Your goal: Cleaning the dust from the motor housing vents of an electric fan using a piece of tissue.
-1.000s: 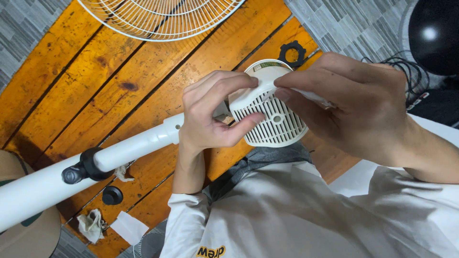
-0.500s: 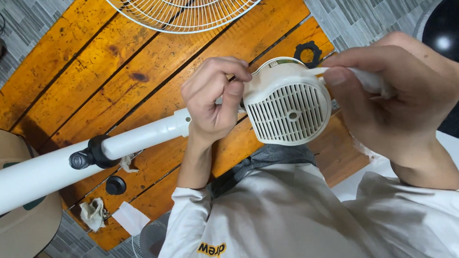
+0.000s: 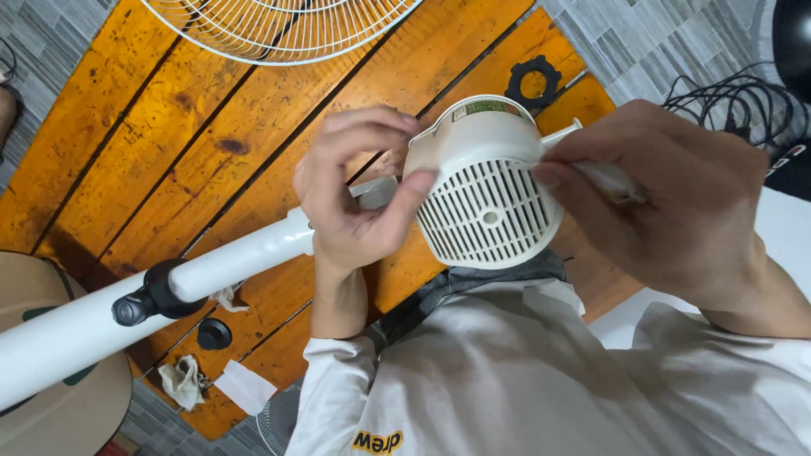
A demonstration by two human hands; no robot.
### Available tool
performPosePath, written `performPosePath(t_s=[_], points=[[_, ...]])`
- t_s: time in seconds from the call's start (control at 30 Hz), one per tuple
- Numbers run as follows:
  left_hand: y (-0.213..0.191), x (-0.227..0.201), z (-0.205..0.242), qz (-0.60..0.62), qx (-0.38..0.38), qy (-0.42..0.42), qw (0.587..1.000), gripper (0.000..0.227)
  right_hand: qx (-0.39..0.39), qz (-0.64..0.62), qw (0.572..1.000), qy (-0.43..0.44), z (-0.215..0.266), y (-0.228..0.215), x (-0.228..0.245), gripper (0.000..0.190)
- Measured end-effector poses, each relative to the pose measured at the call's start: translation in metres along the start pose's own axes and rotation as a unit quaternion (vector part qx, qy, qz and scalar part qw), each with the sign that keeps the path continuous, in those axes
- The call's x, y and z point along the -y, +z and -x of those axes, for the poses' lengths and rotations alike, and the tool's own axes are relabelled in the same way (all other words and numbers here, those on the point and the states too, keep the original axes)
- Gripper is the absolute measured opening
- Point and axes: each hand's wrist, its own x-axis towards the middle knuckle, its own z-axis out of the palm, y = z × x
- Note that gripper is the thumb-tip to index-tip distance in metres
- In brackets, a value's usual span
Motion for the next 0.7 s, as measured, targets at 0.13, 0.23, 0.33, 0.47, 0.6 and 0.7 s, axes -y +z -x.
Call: performPosePath(t_s=[0.13, 0.23, 0.33, 0.47, 0.6, 0.7], points=[[-0.003, 0.009, 0.006, -0.016, 0.067, 0.038, 0.997, 0.035, 0.006, 0.000, 1.000, 0.003, -0.001, 0.004, -0.002, 0.011], [-0.008, -0.007, -0.006, -0.005, 0.127, 0.014, 0.992, 0.067, 0.001, 0.004, 1.000, -0.021, -0.002, 0.006, -0.002, 0.014], [-0.009, -0.006, -0.008, -0.023, 0.166, 0.038, 0.985, 0.084, 0.007, 0.021, 0.999, -0.035, -0.005, 0.007, 0.000, 0.015], [-0.010, -0.011, -0.013, -0.020, 0.181, 0.032, 0.983, 0.084, 0.000, 0.024, 0.998, -0.055, -0.003, 0.008, 0.000, 0.015], [-0.010, -0.013, -0.015, -0.019, 0.191, 0.028, 0.981, 0.081, 0.000, 0.045, 0.996, -0.073, -0.001, 0.008, 0.000, 0.016], [-0.010, -0.012, -0.015, -0.027, 0.191, 0.036, 0.981, 0.084, 0.002, 0.074, 0.994, -0.084, 0.005, 0.007, -0.001, 0.015]])
